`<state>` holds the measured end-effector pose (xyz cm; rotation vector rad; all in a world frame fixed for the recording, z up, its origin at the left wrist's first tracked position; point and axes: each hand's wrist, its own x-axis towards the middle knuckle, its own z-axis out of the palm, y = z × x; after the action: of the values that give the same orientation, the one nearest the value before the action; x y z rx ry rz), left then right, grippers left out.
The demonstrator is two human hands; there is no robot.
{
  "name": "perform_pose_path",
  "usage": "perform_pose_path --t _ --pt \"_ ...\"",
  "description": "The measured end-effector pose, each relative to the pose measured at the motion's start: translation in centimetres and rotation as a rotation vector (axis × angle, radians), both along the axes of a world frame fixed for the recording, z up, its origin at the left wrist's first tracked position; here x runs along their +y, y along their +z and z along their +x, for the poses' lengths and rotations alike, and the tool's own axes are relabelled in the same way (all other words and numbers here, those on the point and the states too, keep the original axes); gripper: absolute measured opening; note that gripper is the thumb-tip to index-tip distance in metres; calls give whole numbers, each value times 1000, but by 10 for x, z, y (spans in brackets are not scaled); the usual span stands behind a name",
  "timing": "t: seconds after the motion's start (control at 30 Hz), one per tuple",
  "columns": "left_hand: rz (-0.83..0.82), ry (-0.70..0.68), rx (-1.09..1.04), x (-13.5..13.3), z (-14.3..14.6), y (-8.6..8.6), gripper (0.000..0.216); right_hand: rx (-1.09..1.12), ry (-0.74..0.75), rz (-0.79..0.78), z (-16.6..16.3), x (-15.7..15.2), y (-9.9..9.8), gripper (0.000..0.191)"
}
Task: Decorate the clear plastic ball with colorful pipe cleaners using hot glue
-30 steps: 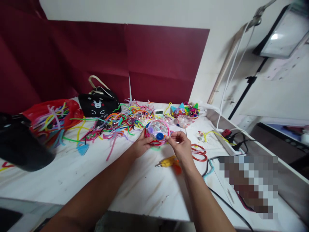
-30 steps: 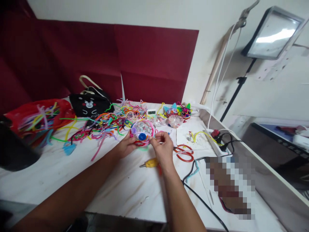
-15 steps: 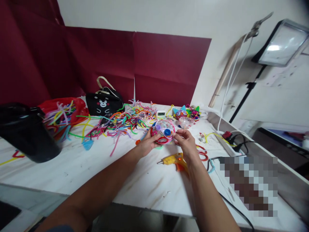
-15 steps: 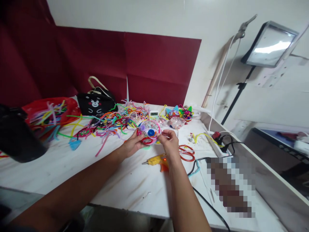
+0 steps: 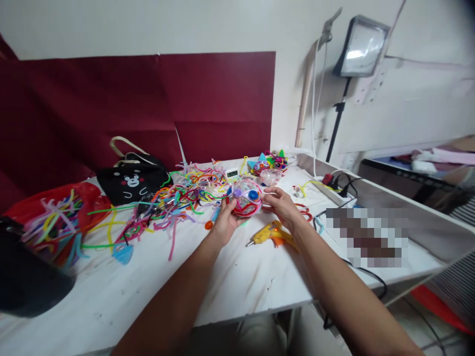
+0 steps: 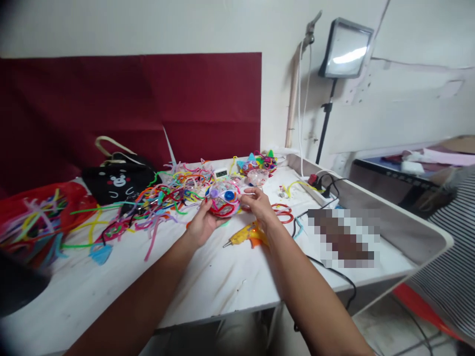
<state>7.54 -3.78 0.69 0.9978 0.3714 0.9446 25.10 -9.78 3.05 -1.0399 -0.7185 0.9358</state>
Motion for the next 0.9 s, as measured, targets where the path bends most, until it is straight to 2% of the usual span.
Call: perform_pose_path --t 0.3,0.9 --pt "-45 26 33 -3 6 2 62 55 51 6 11 3 -5 44" --pt "-84 38 33 -5 19 -13 58 18 97 14 30 -1 -12 42"
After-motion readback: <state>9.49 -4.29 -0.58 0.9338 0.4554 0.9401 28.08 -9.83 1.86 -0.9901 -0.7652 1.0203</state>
